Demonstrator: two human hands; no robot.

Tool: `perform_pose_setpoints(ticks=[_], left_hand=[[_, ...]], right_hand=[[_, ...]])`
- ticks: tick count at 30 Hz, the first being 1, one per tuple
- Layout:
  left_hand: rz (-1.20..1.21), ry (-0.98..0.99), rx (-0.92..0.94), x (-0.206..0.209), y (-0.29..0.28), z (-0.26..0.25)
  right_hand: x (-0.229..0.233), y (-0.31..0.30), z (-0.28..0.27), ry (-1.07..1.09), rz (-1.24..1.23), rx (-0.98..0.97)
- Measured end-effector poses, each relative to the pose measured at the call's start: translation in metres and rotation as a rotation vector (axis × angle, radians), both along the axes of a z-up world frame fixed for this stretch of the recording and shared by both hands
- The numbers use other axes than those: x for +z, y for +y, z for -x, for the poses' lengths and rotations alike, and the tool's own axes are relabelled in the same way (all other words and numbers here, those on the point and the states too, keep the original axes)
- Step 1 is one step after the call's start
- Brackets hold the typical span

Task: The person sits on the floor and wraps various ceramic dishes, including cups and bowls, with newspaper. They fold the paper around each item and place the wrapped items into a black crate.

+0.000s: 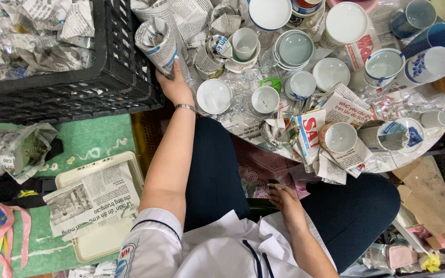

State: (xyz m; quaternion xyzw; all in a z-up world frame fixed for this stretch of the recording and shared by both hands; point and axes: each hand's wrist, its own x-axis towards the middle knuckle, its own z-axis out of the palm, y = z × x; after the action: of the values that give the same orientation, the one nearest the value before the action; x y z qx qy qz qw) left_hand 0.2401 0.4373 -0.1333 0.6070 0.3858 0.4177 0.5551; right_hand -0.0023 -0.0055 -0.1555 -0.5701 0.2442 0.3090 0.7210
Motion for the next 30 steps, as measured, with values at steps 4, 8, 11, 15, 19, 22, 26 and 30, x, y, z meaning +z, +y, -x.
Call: perform_pose_setpoints(ticks=[4,8,11,15,19,22,26,30], left_hand=[[-0.032,0.021,-0.011,0.003,0.002,0.003],[-0.074,0.013,-0.040,0.004,0.005,-0.001],[-0.103,0.038,-0.052,0.004,0.008,0.000],[-0.193,0.117,-0.030,0.005,0.010,0.008],[-0.265,0.125,-0.053,0.009,0.009,0.017],[-0.259,0.081,-0.095,0.012,-0.003,0.027],[-0.356,0.126,-0.195,0.019,-0.015,0.029],[-0.292,0.335,-0.170,0.032,-0.009,0.023]], right_hand=[[0.002,0.003,0.002,-0.004,-0.021,-0.025],[0.008,0.005,-0.002,-0.005,0.022,0.007],[0.015,0.007,-0.002,-0.015,0.025,0.024],[0.021,0.009,-0.001,-0.020,0.054,0.047],[0.015,0.010,-0.001,-0.038,0.065,0.065],[0.005,0.008,0.000,-0.044,0.050,0.074],[-0.008,0.004,0.006,-0.038,0.048,0.046],[-0.010,0.004,0.008,-0.050,0.030,0.024]])
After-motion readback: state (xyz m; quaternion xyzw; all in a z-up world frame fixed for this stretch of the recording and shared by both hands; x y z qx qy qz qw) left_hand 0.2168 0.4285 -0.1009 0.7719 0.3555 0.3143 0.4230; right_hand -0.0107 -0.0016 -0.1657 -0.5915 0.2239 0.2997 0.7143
